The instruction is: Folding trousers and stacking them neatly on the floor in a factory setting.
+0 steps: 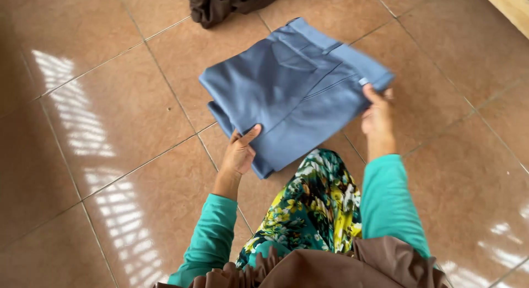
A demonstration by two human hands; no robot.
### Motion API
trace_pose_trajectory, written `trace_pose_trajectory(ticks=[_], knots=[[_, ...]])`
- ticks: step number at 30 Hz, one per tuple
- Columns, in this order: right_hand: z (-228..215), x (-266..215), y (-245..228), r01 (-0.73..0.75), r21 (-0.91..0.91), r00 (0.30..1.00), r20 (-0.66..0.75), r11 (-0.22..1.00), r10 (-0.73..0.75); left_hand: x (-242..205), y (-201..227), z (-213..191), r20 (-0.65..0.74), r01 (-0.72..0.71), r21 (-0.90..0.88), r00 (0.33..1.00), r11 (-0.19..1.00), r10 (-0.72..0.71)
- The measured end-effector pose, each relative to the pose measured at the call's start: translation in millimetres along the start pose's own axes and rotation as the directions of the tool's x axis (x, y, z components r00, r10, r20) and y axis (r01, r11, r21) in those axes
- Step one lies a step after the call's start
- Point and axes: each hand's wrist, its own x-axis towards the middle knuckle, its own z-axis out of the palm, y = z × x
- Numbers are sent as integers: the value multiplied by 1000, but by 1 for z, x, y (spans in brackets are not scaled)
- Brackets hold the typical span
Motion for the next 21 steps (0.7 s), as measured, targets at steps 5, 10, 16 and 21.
trace_pose_trajectory(ticks=[5, 10, 16, 21], knots=[[-23, 10, 114, -237, -258, 970, -118, 937, 213, 56, -82, -97, -198, 32, 141, 980, 990, -4], [-42, 12, 124, -239, -281, 968, -141, 929, 206, 42, -82, -93, -274, 60, 204, 962, 977, -2], [-36, -18, 113, -255, -266, 961, -174, 930, 214, 61, -100, -124, -294, 13, 176, 955, 984, 40], [-50, -23, 123, -276, -270, 949, -231, 922, 216, 56, -94, -123, -293, -22, 211, 952, 977, 85]])
